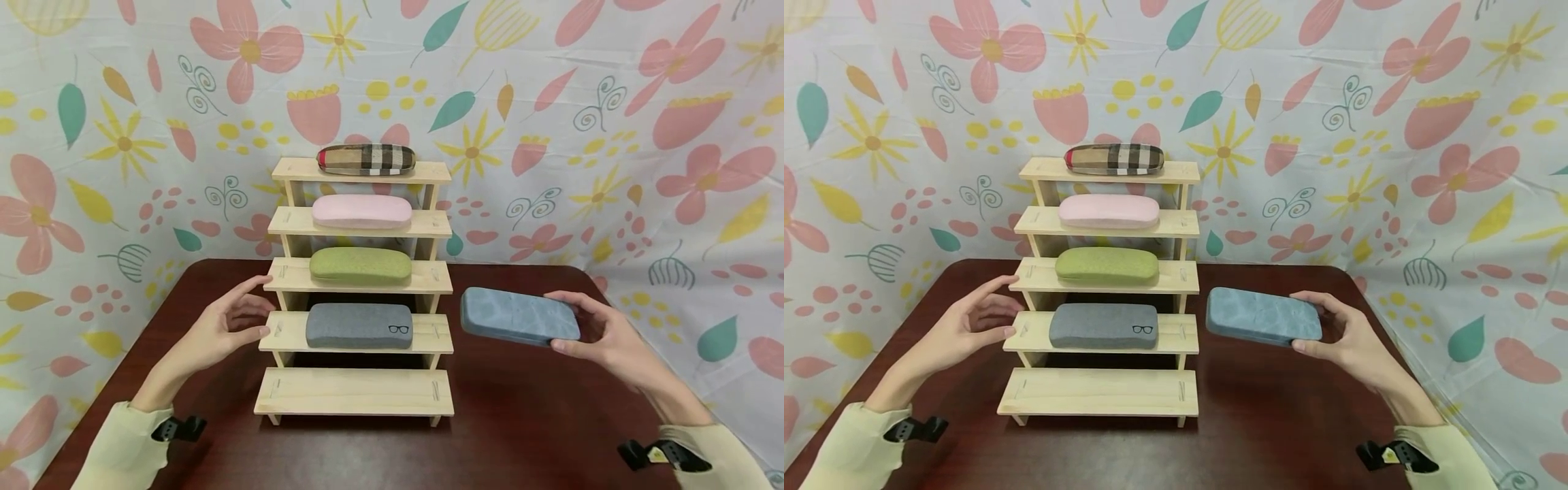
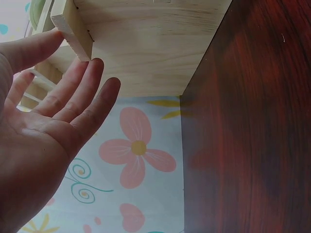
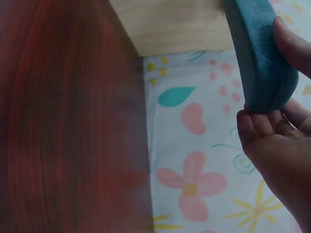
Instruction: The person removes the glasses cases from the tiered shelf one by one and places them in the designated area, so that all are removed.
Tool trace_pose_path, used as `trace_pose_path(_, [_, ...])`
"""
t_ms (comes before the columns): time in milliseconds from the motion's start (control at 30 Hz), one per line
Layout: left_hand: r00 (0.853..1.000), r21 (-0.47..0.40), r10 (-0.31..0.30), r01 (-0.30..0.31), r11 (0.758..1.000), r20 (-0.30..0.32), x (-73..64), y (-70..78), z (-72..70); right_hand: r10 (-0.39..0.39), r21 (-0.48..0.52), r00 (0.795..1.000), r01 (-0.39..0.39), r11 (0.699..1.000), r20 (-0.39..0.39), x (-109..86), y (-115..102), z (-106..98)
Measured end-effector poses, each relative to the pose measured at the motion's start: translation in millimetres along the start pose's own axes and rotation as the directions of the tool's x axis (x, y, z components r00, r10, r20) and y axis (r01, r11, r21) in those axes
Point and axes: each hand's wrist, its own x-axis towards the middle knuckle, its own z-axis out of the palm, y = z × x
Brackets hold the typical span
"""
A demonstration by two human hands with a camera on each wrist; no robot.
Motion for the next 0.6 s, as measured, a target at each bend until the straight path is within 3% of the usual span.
trace_pose_path(300, [1.000, -0.001, -0.006, 0.006, 1.000, 0.000, -1.2, -1.0, 0.0, 0.004, -0.113, 1.000, -0.001, 0.994, 0.026, 25.2, 35.8, -3.7])
trace_pose_path(600, [1.000, 0.017, -0.002, 0.002, 1.000, 0.002, 0.2, 0.6, 0.0, 0.060, -0.084, 0.994, -0.053, 0.995, 0.086, 51.8, 63.7, -0.7])
